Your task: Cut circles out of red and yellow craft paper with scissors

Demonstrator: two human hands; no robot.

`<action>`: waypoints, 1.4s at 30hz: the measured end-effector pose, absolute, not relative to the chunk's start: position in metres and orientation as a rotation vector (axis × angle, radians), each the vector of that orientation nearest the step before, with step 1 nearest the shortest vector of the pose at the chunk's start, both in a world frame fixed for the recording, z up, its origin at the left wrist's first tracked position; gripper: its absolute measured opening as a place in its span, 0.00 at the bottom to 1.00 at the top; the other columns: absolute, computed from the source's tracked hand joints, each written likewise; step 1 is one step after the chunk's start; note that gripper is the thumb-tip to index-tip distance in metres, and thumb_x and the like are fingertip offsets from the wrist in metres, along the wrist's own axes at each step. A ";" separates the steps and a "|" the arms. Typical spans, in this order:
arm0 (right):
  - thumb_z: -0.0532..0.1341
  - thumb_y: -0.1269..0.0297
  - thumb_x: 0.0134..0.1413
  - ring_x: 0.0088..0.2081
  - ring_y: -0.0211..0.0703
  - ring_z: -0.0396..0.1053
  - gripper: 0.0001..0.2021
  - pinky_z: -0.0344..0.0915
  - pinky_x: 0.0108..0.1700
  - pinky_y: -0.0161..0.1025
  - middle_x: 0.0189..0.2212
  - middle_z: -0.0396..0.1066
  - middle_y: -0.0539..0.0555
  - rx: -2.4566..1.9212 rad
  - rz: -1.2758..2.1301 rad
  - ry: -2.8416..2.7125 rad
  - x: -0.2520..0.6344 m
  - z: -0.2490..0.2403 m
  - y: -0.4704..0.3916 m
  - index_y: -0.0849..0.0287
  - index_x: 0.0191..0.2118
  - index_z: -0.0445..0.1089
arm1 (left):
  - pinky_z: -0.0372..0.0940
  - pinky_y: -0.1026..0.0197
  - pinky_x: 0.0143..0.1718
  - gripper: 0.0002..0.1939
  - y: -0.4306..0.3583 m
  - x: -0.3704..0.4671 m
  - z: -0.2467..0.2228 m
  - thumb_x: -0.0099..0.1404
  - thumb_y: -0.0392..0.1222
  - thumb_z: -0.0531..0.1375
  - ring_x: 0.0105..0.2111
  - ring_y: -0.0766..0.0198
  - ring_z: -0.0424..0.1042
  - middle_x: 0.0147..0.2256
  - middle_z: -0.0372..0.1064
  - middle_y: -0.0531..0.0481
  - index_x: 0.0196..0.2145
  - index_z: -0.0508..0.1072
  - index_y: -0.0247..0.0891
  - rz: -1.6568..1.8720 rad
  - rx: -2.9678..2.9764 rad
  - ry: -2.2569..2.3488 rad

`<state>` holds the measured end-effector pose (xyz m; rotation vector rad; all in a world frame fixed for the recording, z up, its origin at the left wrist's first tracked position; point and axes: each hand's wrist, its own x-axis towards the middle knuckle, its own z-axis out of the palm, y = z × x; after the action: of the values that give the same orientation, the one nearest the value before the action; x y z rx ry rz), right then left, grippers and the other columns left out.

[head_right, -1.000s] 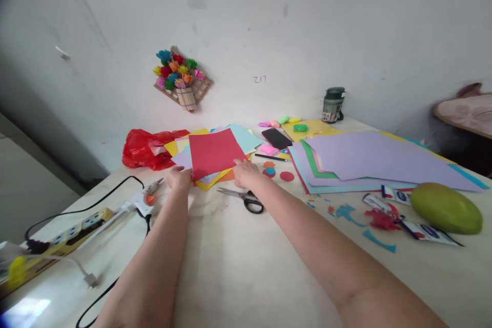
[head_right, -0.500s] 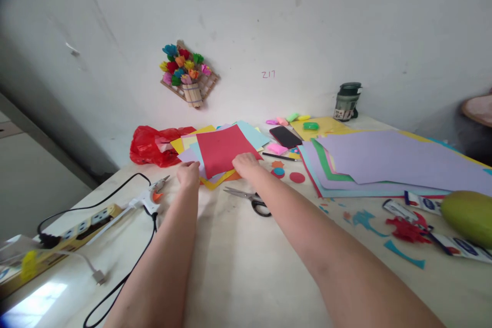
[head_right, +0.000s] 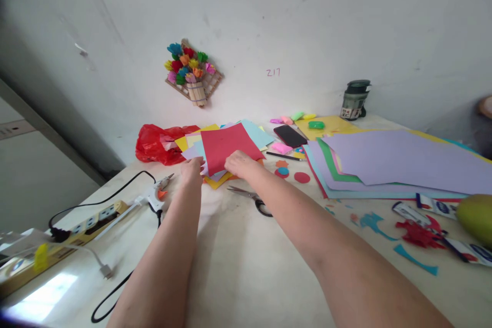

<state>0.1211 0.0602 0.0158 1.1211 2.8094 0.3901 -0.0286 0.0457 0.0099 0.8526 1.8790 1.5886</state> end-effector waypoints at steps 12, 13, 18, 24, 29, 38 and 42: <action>0.52 0.70 0.61 0.47 0.52 0.72 0.16 0.64 0.44 0.41 0.45 0.75 0.66 1.657 0.153 2.819 0.115 0.025 0.070 0.62 0.47 0.75 | 0.67 0.60 0.24 0.13 0.036 -0.037 0.028 0.59 0.46 0.58 0.21 0.58 0.72 0.18 0.69 0.42 0.25 0.71 0.33 1.275 0.816 1.621; 0.51 0.69 0.62 0.48 0.51 0.71 0.16 0.63 0.45 0.40 0.45 0.75 0.64 1.681 0.150 2.824 0.115 0.026 0.070 0.61 0.48 0.75 | 0.67 0.59 0.24 0.17 0.035 -0.037 0.025 0.60 0.50 0.57 0.23 0.56 0.73 0.20 0.70 0.40 0.26 0.72 0.33 1.188 0.816 1.609; 0.50 0.64 0.64 0.48 0.49 0.71 0.17 0.63 0.45 0.39 0.45 0.76 0.59 1.733 0.155 2.860 0.118 0.024 0.065 0.56 0.46 0.75 | 0.72 0.56 0.31 0.25 0.036 -0.032 0.011 0.63 0.56 0.53 0.32 0.52 0.77 0.31 0.75 0.34 0.42 0.72 0.28 1.075 0.610 1.239; 0.52 0.66 0.63 0.49 0.46 0.71 0.15 0.63 0.47 0.38 0.48 0.75 0.56 1.665 0.229 3.037 0.132 0.011 0.068 0.55 0.49 0.74 | 0.73 0.58 0.30 0.18 0.045 -0.023 0.009 0.62 0.32 0.51 0.30 0.53 0.78 0.31 0.74 0.37 0.49 0.69 0.27 1.188 0.417 0.992; 0.56 0.62 0.60 0.43 0.49 0.73 0.16 0.65 0.39 0.40 0.51 0.70 0.59 1.504 0.514 3.059 0.153 0.010 0.057 0.57 0.51 0.71 | 0.74 0.58 0.28 0.19 0.049 -0.016 0.008 0.62 0.24 0.51 0.25 0.59 0.76 0.28 0.73 0.49 0.48 0.68 0.37 1.383 0.343 1.014; 0.57 0.82 0.52 0.36 0.46 0.73 0.12 0.60 0.32 0.38 0.34 0.76 0.58 1.124 0.469 2.885 0.140 0.022 0.043 0.62 0.32 0.76 | 0.75 0.56 0.32 0.18 0.049 -0.019 0.006 0.62 0.23 0.52 0.26 0.63 0.74 0.35 0.74 0.48 0.45 0.68 0.39 1.491 0.359 1.028; 0.57 0.84 0.50 0.35 0.45 0.73 0.14 0.61 0.34 0.37 0.30 0.77 0.56 1.137 0.449 2.893 0.132 0.015 0.045 0.60 0.32 0.77 | 0.75 0.57 0.29 0.18 0.048 -0.021 0.008 0.62 0.24 0.52 0.26 0.64 0.74 0.37 0.74 0.46 0.46 0.68 0.39 1.496 0.371 1.030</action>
<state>0.1317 0.0451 0.0154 1.1371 2.8929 0.4492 -0.0211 0.0485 0.0076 0.3711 1.0302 1.4961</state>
